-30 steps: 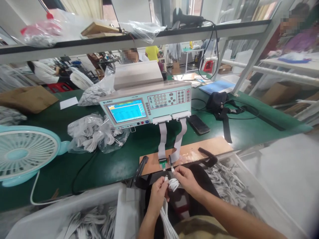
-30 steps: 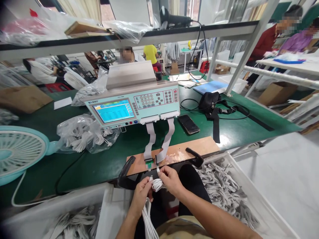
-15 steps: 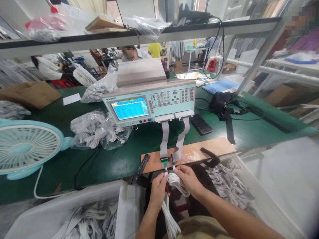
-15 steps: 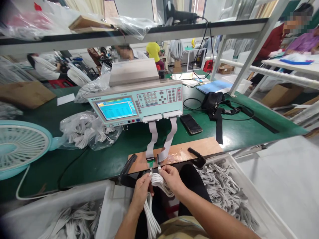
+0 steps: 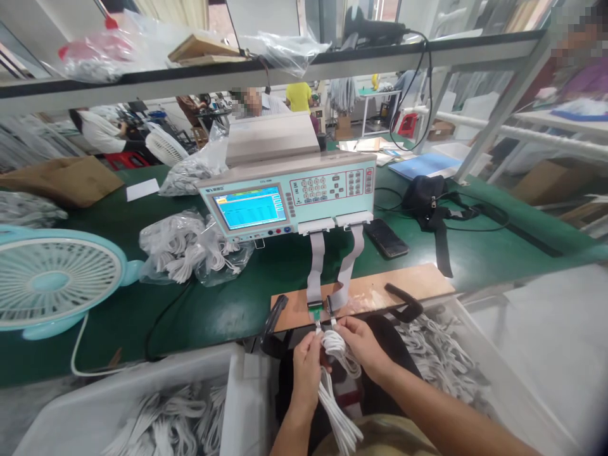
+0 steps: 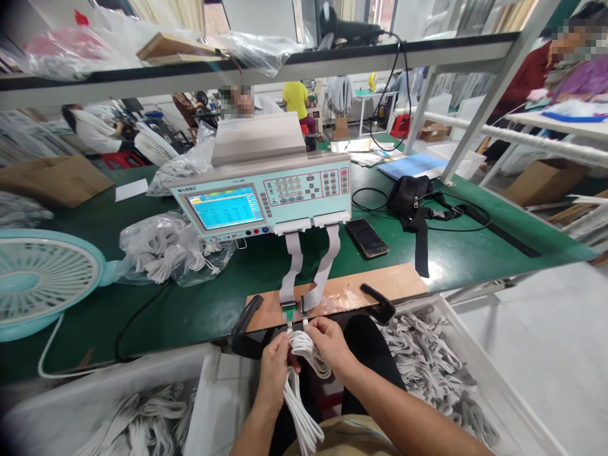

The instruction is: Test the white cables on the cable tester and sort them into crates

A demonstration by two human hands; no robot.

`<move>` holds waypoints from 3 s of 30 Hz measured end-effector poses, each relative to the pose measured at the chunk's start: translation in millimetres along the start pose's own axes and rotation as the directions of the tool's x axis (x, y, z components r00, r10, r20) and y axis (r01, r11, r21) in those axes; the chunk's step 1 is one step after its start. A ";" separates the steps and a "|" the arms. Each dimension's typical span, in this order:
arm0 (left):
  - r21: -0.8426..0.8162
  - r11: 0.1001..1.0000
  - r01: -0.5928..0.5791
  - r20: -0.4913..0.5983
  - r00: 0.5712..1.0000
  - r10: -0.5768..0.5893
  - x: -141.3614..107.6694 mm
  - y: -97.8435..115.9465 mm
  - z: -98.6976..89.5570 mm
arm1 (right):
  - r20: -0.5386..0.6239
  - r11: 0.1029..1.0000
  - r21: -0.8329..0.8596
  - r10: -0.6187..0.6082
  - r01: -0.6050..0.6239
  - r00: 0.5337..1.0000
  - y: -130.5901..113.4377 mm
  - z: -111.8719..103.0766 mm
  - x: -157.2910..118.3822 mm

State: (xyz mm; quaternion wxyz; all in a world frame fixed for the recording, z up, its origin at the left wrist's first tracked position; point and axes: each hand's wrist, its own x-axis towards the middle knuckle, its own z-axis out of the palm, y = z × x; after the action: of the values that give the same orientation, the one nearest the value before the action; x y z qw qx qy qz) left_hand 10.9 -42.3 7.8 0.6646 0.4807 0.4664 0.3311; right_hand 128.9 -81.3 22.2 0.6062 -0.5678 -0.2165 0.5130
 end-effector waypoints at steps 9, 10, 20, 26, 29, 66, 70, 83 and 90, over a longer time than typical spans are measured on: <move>-0.138 0.990 0.003 -0.113 0.993 -0.019 -2.2 -11.8 12.2 | 0.014 0.999 0.017 0.038 -0.038 0.999 -2.4 1.3 -2.4; -0.149 0.989 0.003 -0.123 0.992 -0.022 -2.4 -11.2 13.7 | 0.012 0.999 0.009 0.034 -0.034 0.999 -2.7 1.1 -2.5; -0.146 0.989 -0.028 -0.205 0.979 -0.003 -4.7 -8.5 20.9 | 0.070 0.996 0.073 0.052 -0.057 0.996 -3.7 1.4 -2.8; -0.174 0.984 -0.041 -0.215 0.977 0.002 -3.2 -11.0 20.7 | 0.055 0.998 0.062 0.028 -0.031 0.998 0.5 -1.1 0.4; -0.167 0.985 -0.044 -0.234 0.972 0.003 -3.1 -9.5 21.1 | 0.043 0.999 0.051 0.009 -0.011 0.999 2.5 -2.4 1.6; -0.091 0.988 -0.128 -0.136 0.984 0.115 13.1 -0.9 14.5 | 0.023 0.996 0.063 -0.067 0.065 0.998 17.1 10.0 6.4; -0.066 0.984 -0.165 -0.157 0.976 0.153 -1.4 -1.8 20.1 | -0.072 0.983 -0.085 -0.172 0.165 0.983 26.2 9.1 0.0; -0.274 0.949 -0.156 0.051 0.983 0.177 -43.8 11.5 44.2 | 0.187 0.562 -0.814 0.020 0.144 0.982 -21.5 -141.7 -69.0; -0.082 0.876 -0.475 -0.018 0.880 0.475 -52.4 28.7 53.2 | 0.444 0.970 -0.232 0.047 0.065 0.895 1.8 -56.4 -77.8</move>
State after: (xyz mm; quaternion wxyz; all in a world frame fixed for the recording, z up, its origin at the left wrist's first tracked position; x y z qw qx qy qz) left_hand 43.0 -97.3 56.3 0.5834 0.5526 0.3192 0.5024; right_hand 146.3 -175.5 30.7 0.4693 -0.5034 -0.4130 0.5965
